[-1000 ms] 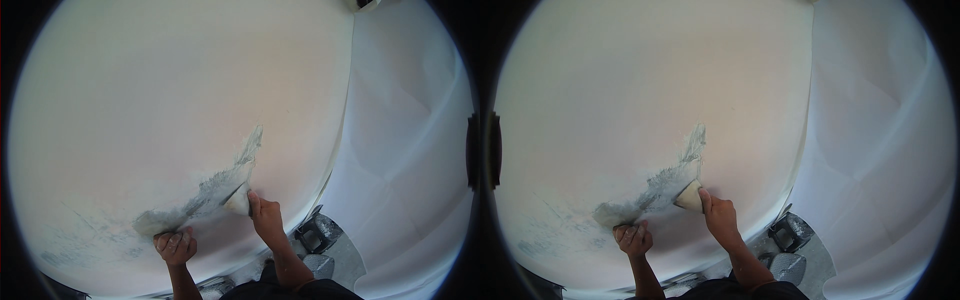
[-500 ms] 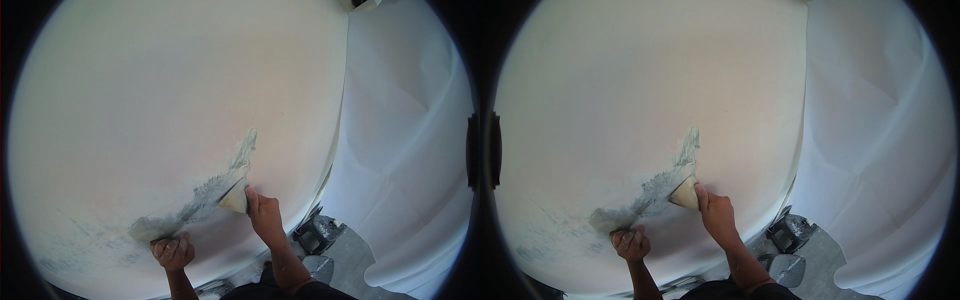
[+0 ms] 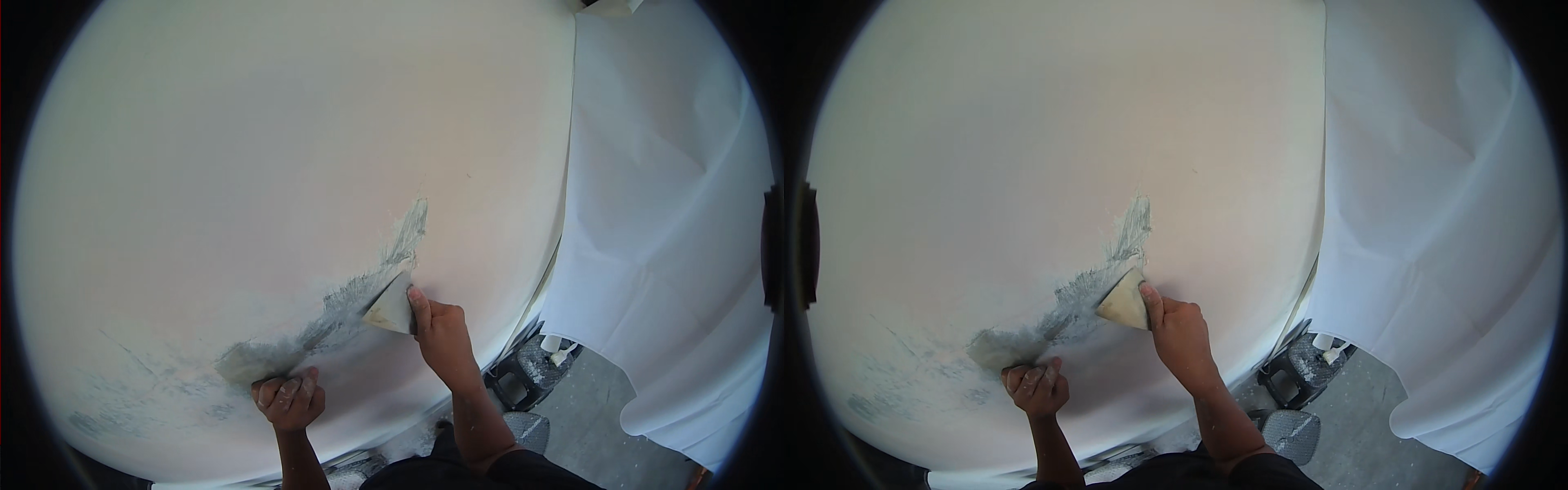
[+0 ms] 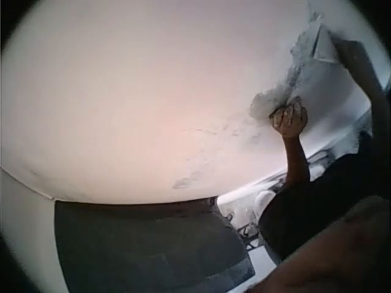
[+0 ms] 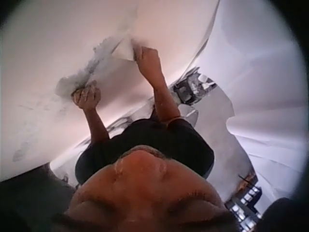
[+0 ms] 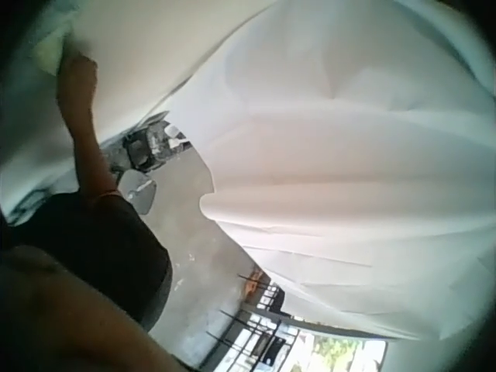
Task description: Using a putty knife to apply compound and patch a damaged area on a white wall.
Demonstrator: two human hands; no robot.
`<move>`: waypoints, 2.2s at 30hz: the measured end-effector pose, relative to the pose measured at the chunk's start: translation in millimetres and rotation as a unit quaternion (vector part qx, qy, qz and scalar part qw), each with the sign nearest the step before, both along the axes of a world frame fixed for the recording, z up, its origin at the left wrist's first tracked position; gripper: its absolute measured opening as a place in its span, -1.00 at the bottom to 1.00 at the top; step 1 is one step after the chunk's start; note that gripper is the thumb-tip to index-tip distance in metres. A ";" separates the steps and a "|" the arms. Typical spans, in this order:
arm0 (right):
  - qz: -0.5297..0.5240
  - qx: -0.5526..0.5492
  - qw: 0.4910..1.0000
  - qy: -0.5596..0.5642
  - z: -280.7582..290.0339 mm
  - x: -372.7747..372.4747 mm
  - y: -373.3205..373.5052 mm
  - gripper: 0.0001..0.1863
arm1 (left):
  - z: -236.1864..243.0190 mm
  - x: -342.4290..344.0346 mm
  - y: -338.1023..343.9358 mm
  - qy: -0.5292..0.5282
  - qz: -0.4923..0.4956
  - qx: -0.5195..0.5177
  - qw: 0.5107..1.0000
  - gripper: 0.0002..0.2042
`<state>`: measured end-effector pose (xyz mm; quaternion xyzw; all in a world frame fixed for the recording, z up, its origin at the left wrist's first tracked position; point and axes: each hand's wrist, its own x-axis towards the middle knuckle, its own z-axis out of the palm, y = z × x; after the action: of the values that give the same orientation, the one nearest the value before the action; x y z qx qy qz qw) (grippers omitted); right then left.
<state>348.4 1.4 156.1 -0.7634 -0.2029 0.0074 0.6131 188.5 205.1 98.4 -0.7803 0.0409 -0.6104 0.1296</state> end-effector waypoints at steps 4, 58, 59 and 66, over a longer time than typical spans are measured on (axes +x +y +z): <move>0.017 -0.024 0.999 0.023 -14.9 -6.6 -0.3 -0.30 | -5.0 -3.1 5.7 -0.002 -0.001 -0.002 1.000 -0.76; 0.029 -0.034 0.998 -0.033 6.3 -0.2 -6.5 -0.31 | -0.4 0.7 -5.0 -0.003 0.012 -0.030 0.999 -0.78; 0.028 -0.034 0.999 -0.032 11.4 0.6 -5.4 -0.31 | -0.7 0.8 -3.8 -0.004 0.011 -0.027 1.000 -0.78; 0.018 -0.036 0.999 0.010 -1.5 -5.5 -3.8 -0.31 | -5.1 -2.4 -1.0 -0.002 0.020 -0.014 1.000 -0.77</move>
<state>342.8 -2.4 154.6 -0.7812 -0.2096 0.0335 0.5871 186.1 204.2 93.4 -0.7814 0.0168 -0.6099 0.1310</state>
